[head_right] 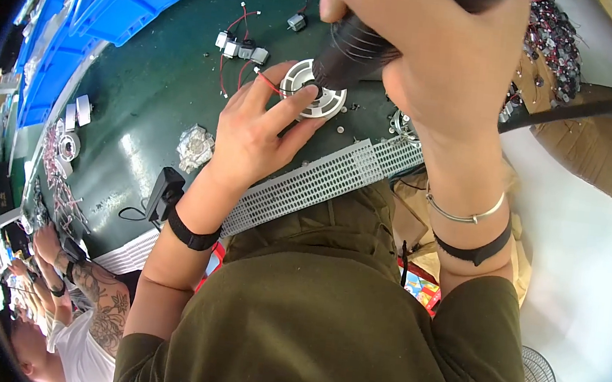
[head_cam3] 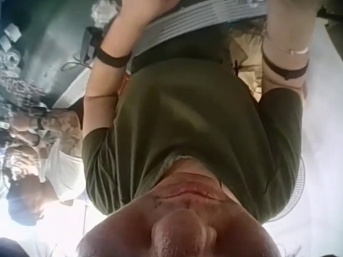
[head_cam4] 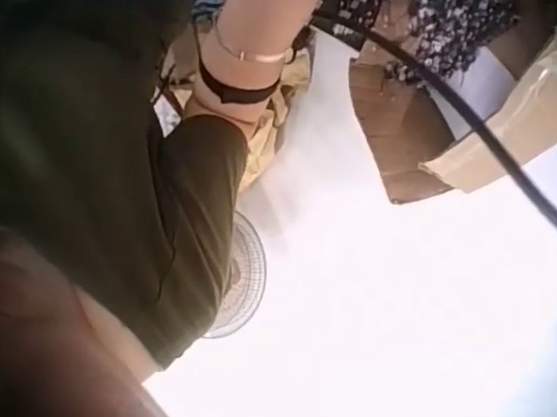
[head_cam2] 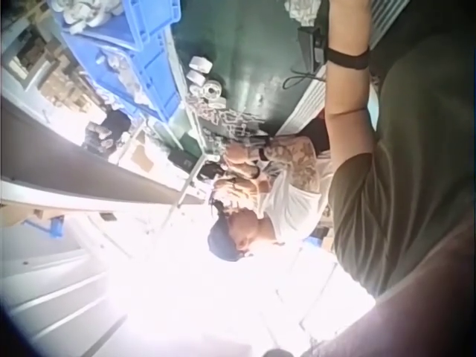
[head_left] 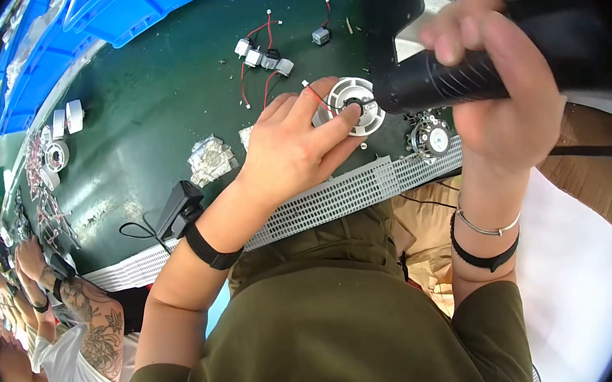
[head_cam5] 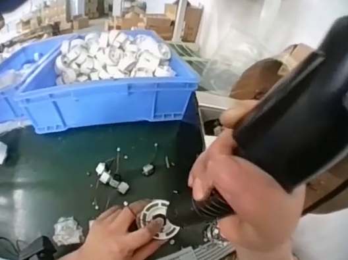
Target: Assembling small electronic components at an industrial workbench.
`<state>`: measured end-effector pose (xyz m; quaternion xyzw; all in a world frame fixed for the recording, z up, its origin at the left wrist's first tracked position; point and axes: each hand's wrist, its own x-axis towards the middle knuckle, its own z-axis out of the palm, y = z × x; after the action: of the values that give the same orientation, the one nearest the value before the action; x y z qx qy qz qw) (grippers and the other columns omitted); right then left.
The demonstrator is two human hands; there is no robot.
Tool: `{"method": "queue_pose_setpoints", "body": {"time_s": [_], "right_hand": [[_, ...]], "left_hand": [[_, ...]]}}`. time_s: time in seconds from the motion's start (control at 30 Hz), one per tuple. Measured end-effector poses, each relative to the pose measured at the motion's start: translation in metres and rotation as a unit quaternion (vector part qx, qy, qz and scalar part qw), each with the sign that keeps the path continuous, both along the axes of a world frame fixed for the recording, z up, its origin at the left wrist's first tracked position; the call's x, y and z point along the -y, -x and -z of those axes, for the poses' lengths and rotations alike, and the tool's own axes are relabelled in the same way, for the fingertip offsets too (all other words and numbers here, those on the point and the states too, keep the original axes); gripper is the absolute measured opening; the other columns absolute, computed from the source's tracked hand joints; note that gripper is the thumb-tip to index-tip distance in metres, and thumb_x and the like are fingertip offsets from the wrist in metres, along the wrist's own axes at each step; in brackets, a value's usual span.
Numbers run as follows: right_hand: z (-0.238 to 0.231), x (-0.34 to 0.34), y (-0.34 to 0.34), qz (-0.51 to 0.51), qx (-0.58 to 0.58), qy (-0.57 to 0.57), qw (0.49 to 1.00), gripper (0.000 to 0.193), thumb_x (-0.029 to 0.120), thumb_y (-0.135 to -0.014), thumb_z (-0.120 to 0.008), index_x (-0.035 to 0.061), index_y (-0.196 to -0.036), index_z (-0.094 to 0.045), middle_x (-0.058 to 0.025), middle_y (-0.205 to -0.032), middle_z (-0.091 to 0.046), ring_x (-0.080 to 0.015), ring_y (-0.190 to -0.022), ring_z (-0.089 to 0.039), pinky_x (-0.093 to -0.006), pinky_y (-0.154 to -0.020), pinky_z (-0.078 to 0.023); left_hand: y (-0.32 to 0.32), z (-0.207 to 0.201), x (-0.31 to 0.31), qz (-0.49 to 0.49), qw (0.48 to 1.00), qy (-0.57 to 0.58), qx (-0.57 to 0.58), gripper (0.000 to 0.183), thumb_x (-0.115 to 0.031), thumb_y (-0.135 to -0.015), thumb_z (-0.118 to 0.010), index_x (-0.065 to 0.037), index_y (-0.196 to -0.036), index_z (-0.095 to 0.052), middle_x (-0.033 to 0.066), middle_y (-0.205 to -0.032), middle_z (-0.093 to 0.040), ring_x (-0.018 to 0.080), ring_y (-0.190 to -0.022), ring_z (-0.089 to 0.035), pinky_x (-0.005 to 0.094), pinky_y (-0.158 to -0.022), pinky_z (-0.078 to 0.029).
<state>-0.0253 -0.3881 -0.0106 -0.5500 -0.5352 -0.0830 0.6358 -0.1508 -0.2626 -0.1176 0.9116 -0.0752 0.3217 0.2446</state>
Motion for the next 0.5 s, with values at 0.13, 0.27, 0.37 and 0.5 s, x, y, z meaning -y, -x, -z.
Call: {"method": "queue_pose_setpoints", "body": {"time_s": [0.13, 0.27, 0.37, 0.5], "right_hand": [[-0.016, 0.001, 0.025, -0.035, -0.266, -0.075, 0.96, 0.045, 0.011, -0.083, -0.061, -0.0059, -0.118, -0.039, -0.0112, -0.074, -0.055, -0.0212, -0.063, -0.058, -0.0334, -0.064, -0.049], [-0.019, 0.003, 0.021, -0.059, -0.26, -0.081, 0.96, 0.045, 0.013, -0.085, -0.059, -0.0049, -0.12, -0.038, -0.0106, -0.074, -0.055, -0.0217, -0.064, -0.058, -0.0343, -0.067, -0.05], [-0.021, 0.008, 0.015, -0.075, -0.255, -0.085, 0.96, 0.044, 0.014, -0.086, -0.058, -0.0041, -0.121, -0.038, -0.0101, -0.075, -0.054, -0.0222, -0.065, -0.059, -0.0351, -0.069, -0.051], [-0.029, 0.015, 0.004, -0.101, -0.239, -0.049, 0.965, 0.044, 0.017, -0.088, -0.055, -0.0038, -0.122, -0.037, -0.0099, -0.076, -0.054, -0.0229, -0.066, -0.06, -0.0368, -0.073, -0.052]], "left_hand": [[0.003, 0.003, 0.003, -0.001, 1.0, 0.022, -0.012, 0.033, -0.021, -0.069, -0.076, -0.013, -0.099, -0.063, 0.0126, -0.113, -0.057, 0.0252, -0.072, -0.059, 0.0342, -0.067, -0.05], [0.009, -0.004, 0.007, -0.032, 0.998, 0.026, -0.057, 0.037, -0.022, -0.069, -0.076, -0.014, -0.103, -0.063, 0.0124, -0.113, -0.056, 0.0249, -0.075, -0.059, 0.0346, -0.066, -0.05], [0.025, -0.009, 0.012, -0.072, 0.997, 0.009, -0.035, 0.041, -0.023, -0.069, -0.076, -0.015, -0.107, -0.063, 0.01, -0.107, -0.055, 0.0233, -0.072, -0.056, 0.0336, -0.062, -0.047], [0.028, -0.019, 0.008, -0.054, 0.997, 0.049, 0.015, 0.043, -0.017, -0.066, -0.077, -0.008, -0.107, -0.064, 0.0044, -0.09, -0.053, 0.0207, -0.067, -0.048, 0.0325, -0.056, -0.04]]}}
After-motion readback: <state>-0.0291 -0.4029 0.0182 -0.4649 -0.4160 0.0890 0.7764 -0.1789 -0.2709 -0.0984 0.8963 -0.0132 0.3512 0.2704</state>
